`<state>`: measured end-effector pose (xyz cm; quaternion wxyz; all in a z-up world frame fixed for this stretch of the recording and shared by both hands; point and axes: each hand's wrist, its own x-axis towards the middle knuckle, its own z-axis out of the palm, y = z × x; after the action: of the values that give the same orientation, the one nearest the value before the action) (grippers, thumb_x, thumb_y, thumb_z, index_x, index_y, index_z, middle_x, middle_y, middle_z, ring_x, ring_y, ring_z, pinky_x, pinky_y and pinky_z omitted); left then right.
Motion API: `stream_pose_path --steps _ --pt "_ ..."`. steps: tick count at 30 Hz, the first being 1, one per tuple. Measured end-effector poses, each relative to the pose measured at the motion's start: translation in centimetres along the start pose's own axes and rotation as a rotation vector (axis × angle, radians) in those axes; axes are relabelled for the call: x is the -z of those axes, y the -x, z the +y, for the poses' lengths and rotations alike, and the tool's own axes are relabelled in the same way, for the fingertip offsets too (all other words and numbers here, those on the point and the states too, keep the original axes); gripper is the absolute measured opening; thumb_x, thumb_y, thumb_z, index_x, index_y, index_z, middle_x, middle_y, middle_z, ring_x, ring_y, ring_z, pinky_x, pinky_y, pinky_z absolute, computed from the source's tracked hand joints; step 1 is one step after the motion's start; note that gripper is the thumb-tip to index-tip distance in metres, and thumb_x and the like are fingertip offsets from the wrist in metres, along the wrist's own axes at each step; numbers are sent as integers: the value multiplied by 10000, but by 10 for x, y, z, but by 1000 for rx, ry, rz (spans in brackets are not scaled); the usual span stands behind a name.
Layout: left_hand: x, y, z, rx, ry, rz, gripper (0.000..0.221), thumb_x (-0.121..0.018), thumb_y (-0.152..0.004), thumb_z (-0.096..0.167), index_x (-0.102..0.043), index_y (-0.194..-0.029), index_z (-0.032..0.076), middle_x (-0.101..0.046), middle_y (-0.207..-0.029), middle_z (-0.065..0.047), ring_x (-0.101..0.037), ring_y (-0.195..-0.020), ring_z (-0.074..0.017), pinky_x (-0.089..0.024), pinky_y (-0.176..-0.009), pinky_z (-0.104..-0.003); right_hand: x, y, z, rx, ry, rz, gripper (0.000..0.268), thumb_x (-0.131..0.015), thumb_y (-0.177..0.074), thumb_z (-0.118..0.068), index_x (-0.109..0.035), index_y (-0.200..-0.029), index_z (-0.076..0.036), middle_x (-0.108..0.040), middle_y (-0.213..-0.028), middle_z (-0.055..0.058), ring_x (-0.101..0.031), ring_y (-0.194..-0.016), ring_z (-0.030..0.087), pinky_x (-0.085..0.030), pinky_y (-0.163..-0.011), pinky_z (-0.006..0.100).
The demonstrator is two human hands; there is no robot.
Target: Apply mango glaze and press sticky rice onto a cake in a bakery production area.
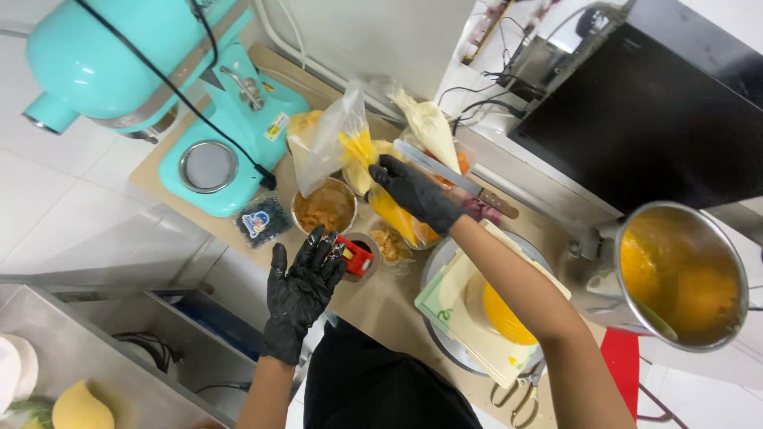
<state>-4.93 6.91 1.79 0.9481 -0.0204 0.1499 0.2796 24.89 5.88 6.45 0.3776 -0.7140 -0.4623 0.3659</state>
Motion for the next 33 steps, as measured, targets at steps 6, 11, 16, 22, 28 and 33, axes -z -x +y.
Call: stream_pose_path --steps 6,11,16,22,28,33 --pt "26 1 54 -135 -58 173 673 -518 -1009 521 -514 -1471 31 -565 -1439 -187 -550 -1266 -359 -413 -1115 -549 -122 -146 96 191 -131 -155 542 -646 -998 -353 -551 -1426 -34 -695 -1308 160 -654 -1216 250 -512 -1025 361" --pt "51 2 105 -291 -175 231 605 -496 -1032 456 -502 -1449 17 -580 -1444 -166 -539 -1313 -378 -397 -1134 -565 -154 -125 119 442 459 -5 553 -706 -915 -294 -570 -1403 -71 -646 -1316 213 -631 -1193 383 -502 -990 434" --pt "43 -7 121 -214 -189 184 589 -481 -1041 435 -512 -1448 9 -574 -1454 -191 -546 -1341 -384 -394 -1145 -578 -101 -26 39 194 450 133 448 -697 -934 -243 -636 -1370 -163 -671 -1280 156 -664 -1104 367 -526 -930 434" --pt "31 -50 74 -115 -309 89 573 -471 -1068 425 -536 -1465 16 -560 -1436 -221 -570 -1274 -375 -454 -1076 -554 -45 156 37 -54 -445 72 444 -631 -1013 -239 -601 -1399 -23 -713 -1286 56 -660 -1135 112 -526 -990 293" --pt "-8 -150 -69 230 -957 -181 487 -558 -1009 273 -559 -1447 60 -630 -1406 -65 -617 -1230 -191 -500 -1029 -352 -57 307 38 -464 -295 -241 392 -646 -990 -260 -664 -1355 -118 -758 -1203 23 -675 -1068 95 -543 -953 264" --pt "18 -298 -202 99 -1723 -605 356 -609 -1052 230 -698 -1350 57 -771 -1275 -84 -694 -1134 -137 -525 -1006 -277 -124 390 117 -530 -332 -18 387 -667 -975 -239 -674 -1357 -173 -739 -1220 53 -671 -1138 164 -520 -1004 337"
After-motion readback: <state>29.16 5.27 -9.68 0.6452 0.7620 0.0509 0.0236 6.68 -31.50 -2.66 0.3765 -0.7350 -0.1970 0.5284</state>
